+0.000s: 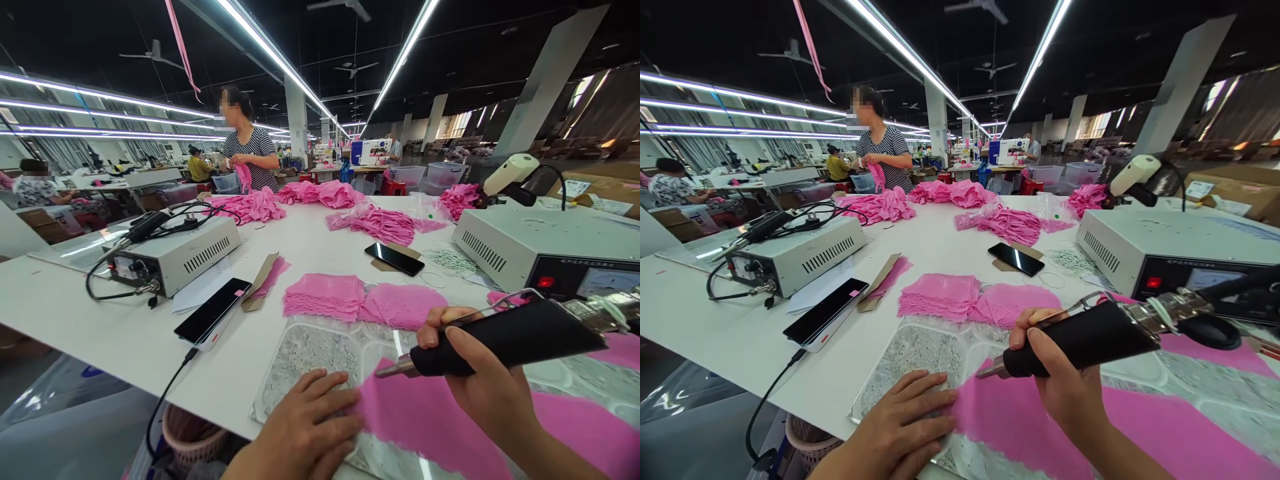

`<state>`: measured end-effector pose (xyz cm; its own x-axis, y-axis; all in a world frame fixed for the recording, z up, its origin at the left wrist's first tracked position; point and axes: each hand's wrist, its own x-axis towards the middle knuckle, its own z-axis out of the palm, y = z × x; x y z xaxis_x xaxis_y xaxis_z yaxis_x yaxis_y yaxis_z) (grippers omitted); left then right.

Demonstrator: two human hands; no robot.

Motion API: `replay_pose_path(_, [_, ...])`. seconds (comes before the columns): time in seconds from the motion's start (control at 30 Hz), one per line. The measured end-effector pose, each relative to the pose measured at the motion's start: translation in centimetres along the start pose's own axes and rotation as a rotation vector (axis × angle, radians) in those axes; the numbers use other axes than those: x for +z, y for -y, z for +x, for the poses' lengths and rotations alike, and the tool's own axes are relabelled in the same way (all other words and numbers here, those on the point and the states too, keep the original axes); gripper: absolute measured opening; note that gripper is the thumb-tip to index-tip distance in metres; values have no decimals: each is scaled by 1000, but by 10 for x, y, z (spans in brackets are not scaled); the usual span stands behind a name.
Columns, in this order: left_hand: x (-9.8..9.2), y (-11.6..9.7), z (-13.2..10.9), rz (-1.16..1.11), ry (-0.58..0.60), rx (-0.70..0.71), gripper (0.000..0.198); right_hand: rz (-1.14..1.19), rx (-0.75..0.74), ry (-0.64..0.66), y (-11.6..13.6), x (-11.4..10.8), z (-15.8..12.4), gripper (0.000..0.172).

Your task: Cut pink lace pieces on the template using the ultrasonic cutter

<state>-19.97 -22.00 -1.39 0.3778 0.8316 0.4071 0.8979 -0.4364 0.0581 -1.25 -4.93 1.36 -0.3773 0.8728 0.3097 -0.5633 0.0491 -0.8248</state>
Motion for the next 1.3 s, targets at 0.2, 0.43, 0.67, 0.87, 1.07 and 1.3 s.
replay_pose_path(0.2, [0,-3,0,-42,-57,-3,25,39,12,96,-3,2,-4,15])
replay_pose_path(0.43, [-2,-6,1,-56,-92,-25,23,11,24,122,-9,-3,-6,15])
replay_pose_path(0.67, [-2,-5,0,-83,-34,-31,28,-18,46,108,-8,-3,-4,14])
replay_pose_path(0.87, [1,-4,-3,-83,46,-33,35,-1,47,112,-7,-1,-5,14])
replay_pose_path(1.07, [6,-3,-8,-117,14,-42,35,19,30,85,-5,13,-11,15])
replay_pose_path(1.3, [2,-3,-1,-79,-32,-5,35,11,-23,68,-8,21,-14,17])
